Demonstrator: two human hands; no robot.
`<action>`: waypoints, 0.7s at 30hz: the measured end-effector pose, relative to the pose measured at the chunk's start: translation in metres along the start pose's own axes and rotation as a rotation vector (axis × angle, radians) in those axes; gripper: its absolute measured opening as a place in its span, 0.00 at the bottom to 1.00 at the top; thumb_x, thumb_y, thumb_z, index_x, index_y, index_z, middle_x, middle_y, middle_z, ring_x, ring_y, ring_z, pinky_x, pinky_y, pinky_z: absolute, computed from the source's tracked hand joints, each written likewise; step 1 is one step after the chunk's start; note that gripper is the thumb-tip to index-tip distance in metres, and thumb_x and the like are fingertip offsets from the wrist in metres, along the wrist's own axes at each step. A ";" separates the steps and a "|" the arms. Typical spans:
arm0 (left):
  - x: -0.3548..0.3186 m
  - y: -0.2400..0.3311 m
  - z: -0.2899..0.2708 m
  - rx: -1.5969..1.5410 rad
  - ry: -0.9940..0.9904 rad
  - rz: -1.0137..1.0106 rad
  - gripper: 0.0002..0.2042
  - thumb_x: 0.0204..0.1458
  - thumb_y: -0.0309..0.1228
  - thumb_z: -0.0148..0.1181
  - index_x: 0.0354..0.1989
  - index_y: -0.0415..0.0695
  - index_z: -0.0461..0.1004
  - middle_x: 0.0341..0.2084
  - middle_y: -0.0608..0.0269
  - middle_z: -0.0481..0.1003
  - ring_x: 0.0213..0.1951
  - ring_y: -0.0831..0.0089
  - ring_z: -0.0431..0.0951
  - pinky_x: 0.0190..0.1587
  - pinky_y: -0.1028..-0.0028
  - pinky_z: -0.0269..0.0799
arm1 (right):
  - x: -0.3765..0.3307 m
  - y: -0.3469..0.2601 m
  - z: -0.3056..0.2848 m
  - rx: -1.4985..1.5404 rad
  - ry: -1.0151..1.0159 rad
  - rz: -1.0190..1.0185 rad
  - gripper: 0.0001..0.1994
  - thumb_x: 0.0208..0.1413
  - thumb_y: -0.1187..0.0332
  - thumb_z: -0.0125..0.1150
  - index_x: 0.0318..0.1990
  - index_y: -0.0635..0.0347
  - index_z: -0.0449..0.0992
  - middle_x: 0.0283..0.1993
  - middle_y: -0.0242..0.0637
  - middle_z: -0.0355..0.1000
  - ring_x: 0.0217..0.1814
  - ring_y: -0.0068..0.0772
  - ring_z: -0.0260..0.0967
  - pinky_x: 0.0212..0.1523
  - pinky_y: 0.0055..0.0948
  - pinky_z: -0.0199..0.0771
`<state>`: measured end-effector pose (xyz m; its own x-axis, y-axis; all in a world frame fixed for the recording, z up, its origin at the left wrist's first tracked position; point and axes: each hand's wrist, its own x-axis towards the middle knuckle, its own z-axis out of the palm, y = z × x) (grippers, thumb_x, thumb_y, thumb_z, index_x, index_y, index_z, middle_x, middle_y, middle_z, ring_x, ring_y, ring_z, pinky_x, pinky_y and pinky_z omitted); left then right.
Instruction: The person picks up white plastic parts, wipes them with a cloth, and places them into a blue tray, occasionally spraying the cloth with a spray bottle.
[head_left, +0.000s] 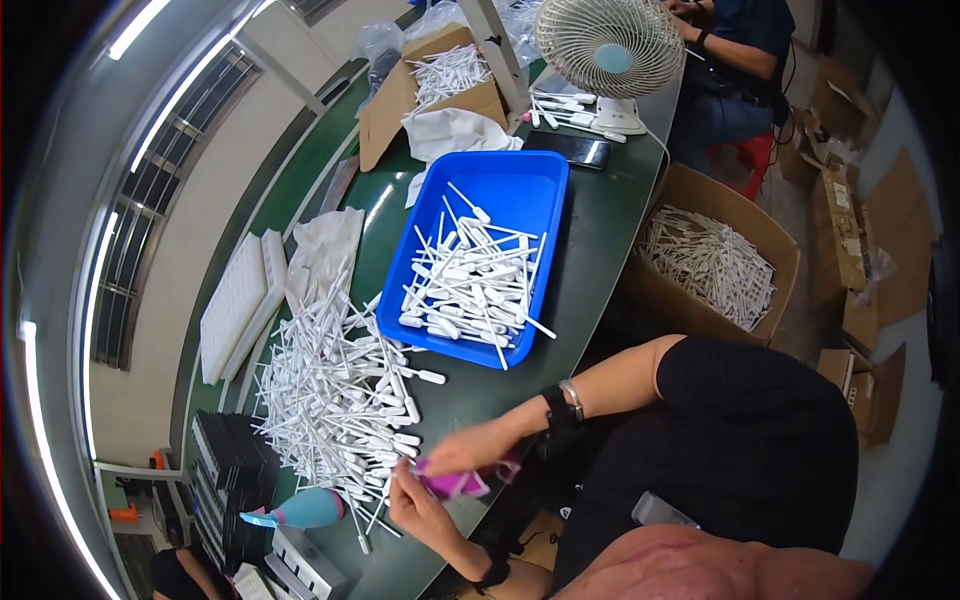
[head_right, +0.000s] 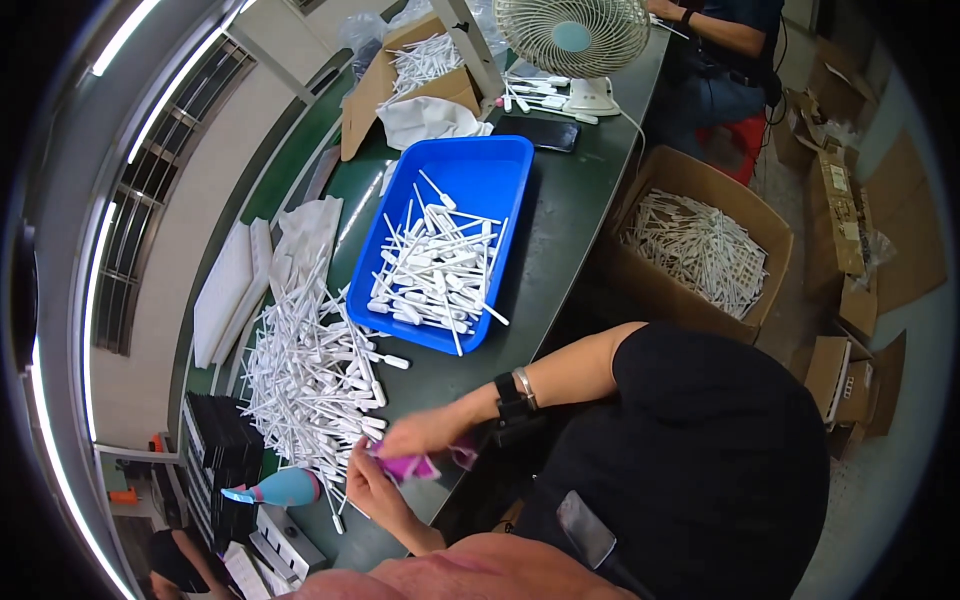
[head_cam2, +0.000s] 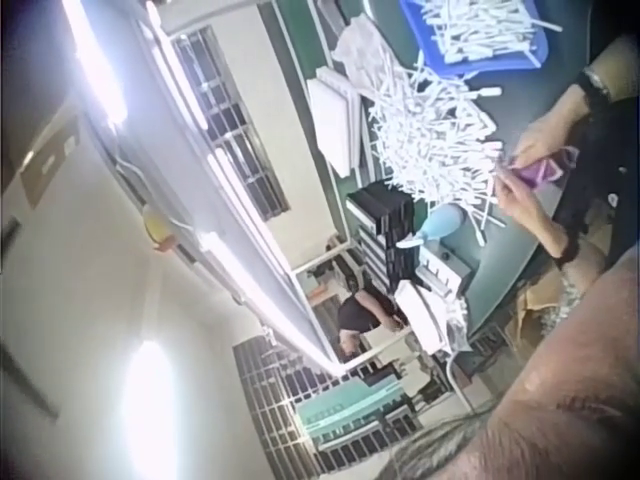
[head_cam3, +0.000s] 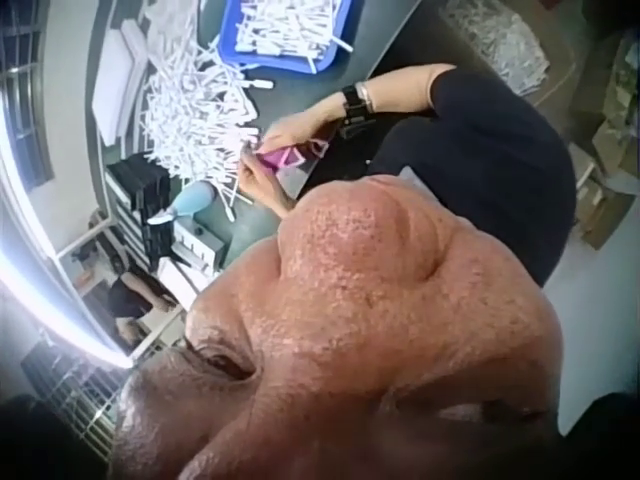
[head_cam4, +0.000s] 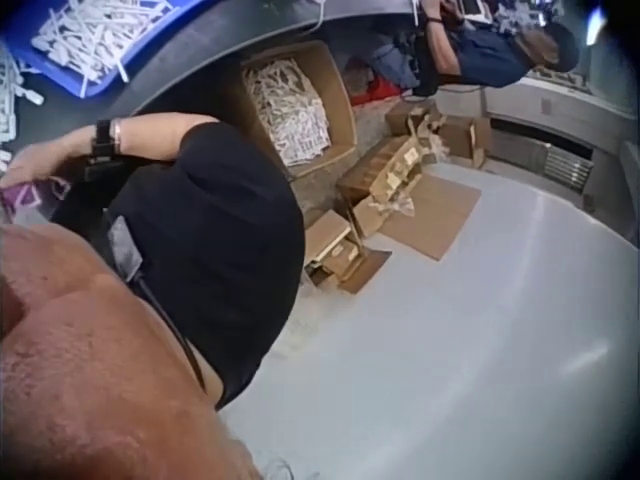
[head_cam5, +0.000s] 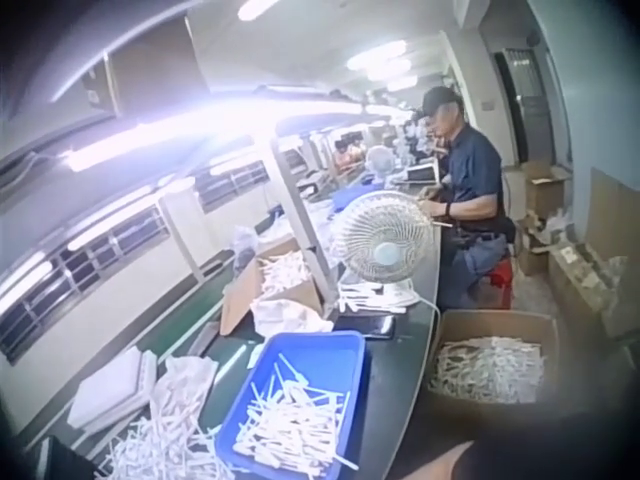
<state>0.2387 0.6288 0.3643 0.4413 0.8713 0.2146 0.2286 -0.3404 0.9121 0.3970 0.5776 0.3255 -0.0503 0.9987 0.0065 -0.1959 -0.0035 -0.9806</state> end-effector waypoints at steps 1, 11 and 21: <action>0.004 -0.001 -0.002 -0.146 -0.012 -0.067 0.14 0.61 0.35 0.48 0.32 0.34 0.73 0.16 0.69 0.69 0.17 0.78 0.66 0.20 0.76 0.60 | -0.006 -0.006 0.009 -0.003 -0.104 -0.028 0.21 0.64 0.52 0.44 0.35 0.63 0.71 0.28 0.27 0.70 0.30 0.16 0.63 0.27 0.23 0.64; -0.007 0.021 0.019 -0.377 0.294 -0.096 0.13 0.59 0.32 0.50 0.30 0.35 0.76 0.12 0.69 0.68 0.15 0.80 0.64 0.17 0.74 0.59 | -0.033 0.008 0.011 -0.279 0.186 -0.136 0.22 0.63 0.50 0.45 0.37 0.63 0.73 0.28 0.29 0.70 0.28 0.25 0.65 0.31 0.31 0.67; -0.008 0.050 0.082 0.428 0.029 0.975 0.07 0.47 0.25 0.63 0.35 0.39 0.79 0.24 0.54 0.78 0.22 0.62 0.77 0.24 0.68 0.72 | -0.025 0.046 -0.020 0.553 0.226 -0.214 0.15 0.62 0.58 0.49 0.40 0.62 0.72 0.32 0.28 0.69 0.34 0.22 0.65 0.37 0.24 0.68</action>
<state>0.3177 0.5757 0.3796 0.5788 0.1610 0.7994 0.0757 -0.9867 0.1439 0.4089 0.5538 0.2765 0.2424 0.9660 0.0899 -0.6586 0.2318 -0.7159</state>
